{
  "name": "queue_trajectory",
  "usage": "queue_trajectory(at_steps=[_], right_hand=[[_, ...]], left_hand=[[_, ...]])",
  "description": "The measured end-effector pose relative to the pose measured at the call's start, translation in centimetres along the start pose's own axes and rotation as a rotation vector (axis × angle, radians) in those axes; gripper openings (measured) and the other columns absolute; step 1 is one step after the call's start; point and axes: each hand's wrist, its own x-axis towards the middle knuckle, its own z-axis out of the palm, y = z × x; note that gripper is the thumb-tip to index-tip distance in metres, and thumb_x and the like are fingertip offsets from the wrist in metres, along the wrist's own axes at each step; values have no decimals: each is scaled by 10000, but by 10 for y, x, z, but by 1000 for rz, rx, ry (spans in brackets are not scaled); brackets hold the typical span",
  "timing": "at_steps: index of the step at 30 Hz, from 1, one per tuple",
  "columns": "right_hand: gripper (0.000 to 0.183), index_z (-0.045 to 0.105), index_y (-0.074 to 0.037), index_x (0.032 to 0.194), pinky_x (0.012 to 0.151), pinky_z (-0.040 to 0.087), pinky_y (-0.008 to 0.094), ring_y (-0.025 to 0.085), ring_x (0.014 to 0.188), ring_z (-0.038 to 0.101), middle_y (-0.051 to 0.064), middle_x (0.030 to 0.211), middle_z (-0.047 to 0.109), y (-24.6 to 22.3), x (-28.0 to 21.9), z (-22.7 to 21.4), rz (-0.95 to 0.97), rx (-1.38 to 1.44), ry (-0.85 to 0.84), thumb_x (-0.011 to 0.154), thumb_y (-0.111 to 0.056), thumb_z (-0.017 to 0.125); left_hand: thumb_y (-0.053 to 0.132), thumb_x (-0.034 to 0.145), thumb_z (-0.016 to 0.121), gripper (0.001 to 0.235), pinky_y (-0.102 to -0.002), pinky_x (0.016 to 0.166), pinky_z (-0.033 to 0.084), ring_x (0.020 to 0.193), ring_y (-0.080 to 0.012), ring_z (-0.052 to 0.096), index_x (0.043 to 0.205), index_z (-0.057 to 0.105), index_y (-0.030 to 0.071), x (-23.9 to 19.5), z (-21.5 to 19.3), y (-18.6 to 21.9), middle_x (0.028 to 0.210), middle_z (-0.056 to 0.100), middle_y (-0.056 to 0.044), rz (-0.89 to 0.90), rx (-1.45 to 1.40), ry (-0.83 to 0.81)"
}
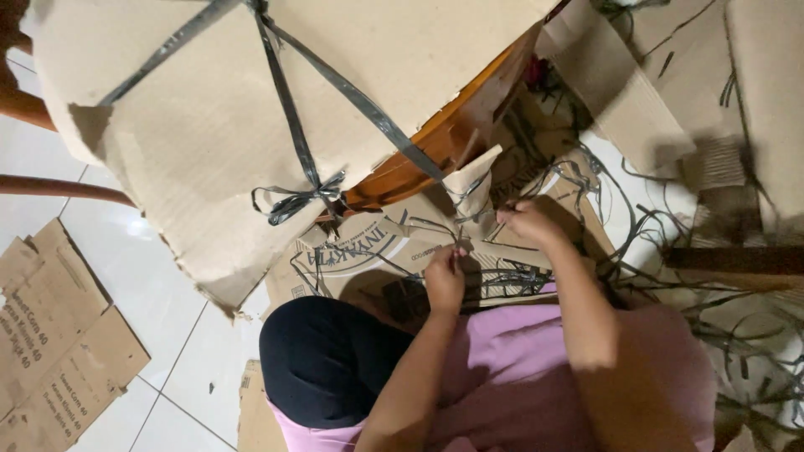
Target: Securing thin black wires around a wooden furniture frame that is partially wrapped in cardboard
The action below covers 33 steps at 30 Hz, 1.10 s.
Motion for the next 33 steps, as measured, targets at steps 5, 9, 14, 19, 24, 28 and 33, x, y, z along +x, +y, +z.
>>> queue_trajectory(at_steps=[5, 9, 14, 19, 24, 28, 33], right_hand=[[381, 765, -257, 1087, 997, 520, 439, 336, 1159, 675, 88, 1118, 745, -12, -39, -15, -146, -98, -48, 924, -467, 494], [443, 685, -45, 1323, 1050, 514, 551, 449, 1229, 636, 279, 1274, 695, -18, -72, -17, -208, -9, -44, 996, -264, 481], [513, 602, -51, 1441, 966, 562, 551, 421, 1201, 659, 263, 1288, 690, -34, -106, -16, -153, -63, -78, 1068, -341, 403], [524, 645, -93, 1379, 839, 589, 606, 469, 1062, 715, 283, 1122, 740, -13, -97, 7, -179, -250, 17, 1084, -416, 357], [274, 754, -152, 1012, 801, 603, 512, 381, 1024, 745, 151, 975, 791, -12, -103, -3, -178, -242, -27, 955, -282, 520], [391, 781, -140, 1173, 912, 580, 525, 375, 1140, 708, 176, 1147, 774, -37, -122, -22, -76, -148, -75, 948, -360, 547], [321, 812, -143, 1031, 846, 611, 500, 377, 1021, 743, 164, 1014, 794, -47, -134, -40, -126, -287, -123, 909, -276, 545]], left_hand=[[78, 944, 628, 137, -387, 858, 527, 1017, -270, 683, 878, 708, 167, -21, -11, 23, 1024, 681, 12, 100, 126, 36], [87, 936, 637, 118, -373, 957, 422, 1199, -239, 607, 913, 725, 163, -26, -23, 45, 1219, 654, 39, 237, 129, 9], [80, 951, 627, 136, -397, 997, 409, 1266, -229, 606, 883, 713, 161, -8, -28, 48, 1266, 686, 39, 384, 67, -54], [116, 961, 644, 97, -373, 976, 400, 1242, -213, 633, 915, 691, 187, 11, -24, 51, 1236, 709, 50, 464, 55, -182], [154, 904, 642, 127, -465, 1029, 359, 987, -195, 710, 873, 708, 257, 62, -58, 74, 865, 731, 88, 487, 261, -615], [270, 898, 597, 236, -537, 851, 555, 873, -430, 752, 1019, 797, 240, 91, -23, 65, 855, 780, -163, 266, 348, -605], [226, 850, 612, 288, -526, 756, 623, 923, -424, 759, 965, 801, 41, 88, -12, 102, 908, 763, -229, 188, 683, -955]])
